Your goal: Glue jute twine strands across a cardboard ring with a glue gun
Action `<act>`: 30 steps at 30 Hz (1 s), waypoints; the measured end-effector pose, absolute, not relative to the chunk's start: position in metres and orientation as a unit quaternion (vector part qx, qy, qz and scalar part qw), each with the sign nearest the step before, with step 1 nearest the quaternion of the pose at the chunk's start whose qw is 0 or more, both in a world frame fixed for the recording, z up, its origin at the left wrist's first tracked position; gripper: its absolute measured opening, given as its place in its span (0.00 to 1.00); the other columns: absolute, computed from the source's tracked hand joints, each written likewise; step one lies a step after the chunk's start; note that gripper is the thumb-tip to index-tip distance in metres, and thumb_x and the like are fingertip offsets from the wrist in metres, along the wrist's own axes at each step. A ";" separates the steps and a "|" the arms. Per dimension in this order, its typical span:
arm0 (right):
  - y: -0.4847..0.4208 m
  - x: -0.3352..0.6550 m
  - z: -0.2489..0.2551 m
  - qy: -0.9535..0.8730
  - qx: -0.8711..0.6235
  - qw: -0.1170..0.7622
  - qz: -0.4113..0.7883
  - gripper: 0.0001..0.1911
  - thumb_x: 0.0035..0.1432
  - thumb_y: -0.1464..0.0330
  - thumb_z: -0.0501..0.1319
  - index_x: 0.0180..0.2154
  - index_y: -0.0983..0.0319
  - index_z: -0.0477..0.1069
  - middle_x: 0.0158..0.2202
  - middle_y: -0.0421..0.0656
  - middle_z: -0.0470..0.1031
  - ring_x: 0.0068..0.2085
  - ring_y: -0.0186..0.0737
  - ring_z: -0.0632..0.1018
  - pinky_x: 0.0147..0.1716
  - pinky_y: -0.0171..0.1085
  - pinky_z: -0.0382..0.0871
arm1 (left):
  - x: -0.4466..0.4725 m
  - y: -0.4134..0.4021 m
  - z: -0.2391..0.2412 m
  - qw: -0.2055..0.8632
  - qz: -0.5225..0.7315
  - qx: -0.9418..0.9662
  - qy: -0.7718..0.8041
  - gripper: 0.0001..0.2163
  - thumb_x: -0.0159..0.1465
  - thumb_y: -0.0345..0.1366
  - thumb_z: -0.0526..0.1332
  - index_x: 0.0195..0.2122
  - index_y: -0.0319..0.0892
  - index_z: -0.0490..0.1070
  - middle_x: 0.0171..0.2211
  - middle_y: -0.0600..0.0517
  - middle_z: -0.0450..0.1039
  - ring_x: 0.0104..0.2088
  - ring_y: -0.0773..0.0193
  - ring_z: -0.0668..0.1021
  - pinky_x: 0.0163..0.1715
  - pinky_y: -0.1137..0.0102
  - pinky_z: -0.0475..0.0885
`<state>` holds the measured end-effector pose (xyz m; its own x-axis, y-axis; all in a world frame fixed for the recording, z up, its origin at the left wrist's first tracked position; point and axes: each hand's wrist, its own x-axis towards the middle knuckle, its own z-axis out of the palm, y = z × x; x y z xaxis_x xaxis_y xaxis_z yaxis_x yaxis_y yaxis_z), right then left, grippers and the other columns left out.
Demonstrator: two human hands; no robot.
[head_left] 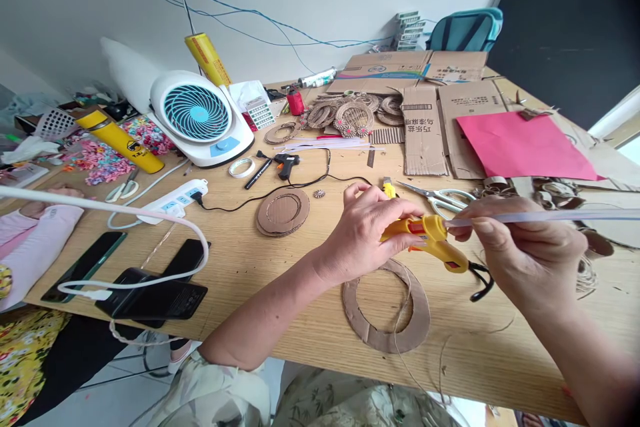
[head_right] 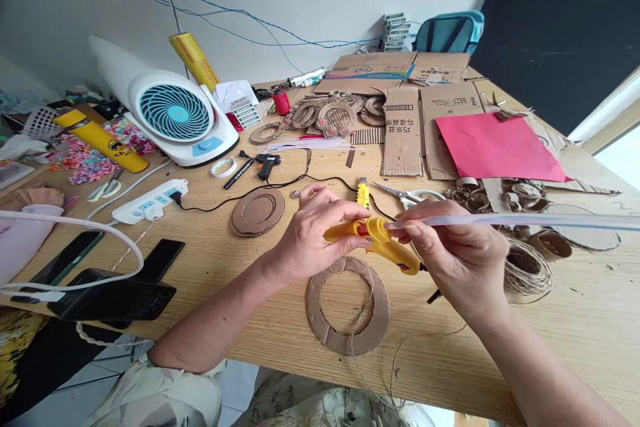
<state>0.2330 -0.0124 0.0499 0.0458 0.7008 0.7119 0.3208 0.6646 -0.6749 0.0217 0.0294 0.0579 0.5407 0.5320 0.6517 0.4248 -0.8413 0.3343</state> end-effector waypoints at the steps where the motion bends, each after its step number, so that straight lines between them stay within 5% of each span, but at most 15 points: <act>1: -0.012 0.234 0.049 -0.670 -0.379 0.617 0.162 0.07 0.61 0.72 0.64 0.36 0.54 0.80 0.31 0.38 0.78 0.29 0.34 0.78 0.28 0.36 0.74 | 0.022 0.029 0.058 0.067 0.385 0.878 0.278 0.11 0.66 0.44 0.66 0.45 0.46 0.73 0.36 0.57 0.79 0.38 0.65 0.75 0.53 0.63 0.57; 7: -0.010 0.239 0.043 -0.665 -0.390 0.600 0.214 0.08 0.64 0.64 0.61 0.43 0.53 0.78 0.39 0.42 0.77 0.36 0.38 0.78 0.33 0.39 0.76 | 0.020 0.033 0.059 0.057 0.351 0.887 0.294 0.13 0.69 0.46 0.62 0.49 0.45 0.73 0.40 0.54 0.80 0.41 0.62 0.74 0.52 0.62 0.57; 13: -0.006 0.244 0.042 -0.726 -0.430 0.470 0.259 0.23 0.57 0.57 0.67 0.54 0.51 0.71 0.51 0.43 0.76 0.46 0.45 0.79 0.42 0.42 0.77 | 0.019 0.034 0.058 0.062 0.341 0.882 0.319 0.14 0.69 0.49 0.60 0.50 0.47 0.73 0.42 0.53 0.80 0.43 0.61 0.75 0.54 0.61 0.56; 16: -0.002 0.247 0.040 -0.774 -0.458 0.360 0.247 0.21 0.53 0.53 0.69 0.45 0.57 0.74 0.37 0.41 0.77 0.36 0.41 0.77 0.32 0.38 0.73 | 0.020 0.033 0.056 0.068 0.352 0.873 0.329 0.14 0.70 0.47 0.60 0.52 0.48 0.72 0.43 0.54 0.81 0.42 0.62 0.76 0.54 0.62 0.57; 19: 0.001 0.248 0.038 -0.783 -0.463 0.289 0.299 0.19 0.55 0.52 0.67 0.38 0.59 0.73 0.25 0.35 0.67 0.24 0.32 0.66 0.21 0.32 0.61 | 0.021 0.033 0.054 0.081 0.363 0.865 0.337 0.15 0.69 0.46 0.62 0.54 0.47 0.70 0.41 0.54 0.81 0.43 0.63 0.76 0.54 0.62 0.57; 30: 0.006 0.252 0.045 -0.742 -0.364 0.243 0.508 0.23 0.64 0.49 0.56 0.34 0.62 0.75 0.29 0.42 0.76 0.31 0.35 0.73 0.33 0.36 0.67 | 0.023 0.028 0.052 0.119 0.384 0.849 0.344 0.17 0.66 0.45 0.66 0.53 0.46 0.70 0.42 0.52 0.80 0.47 0.59 0.77 0.57 0.60 0.59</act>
<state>0.2522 0.0060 0.0453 -0.6177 0.7864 -0.0093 0.2927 0.2189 -0.9308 0.0228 0.0281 0.0521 0.4684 0.6746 0.5705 0.4916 -0.7356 0.4661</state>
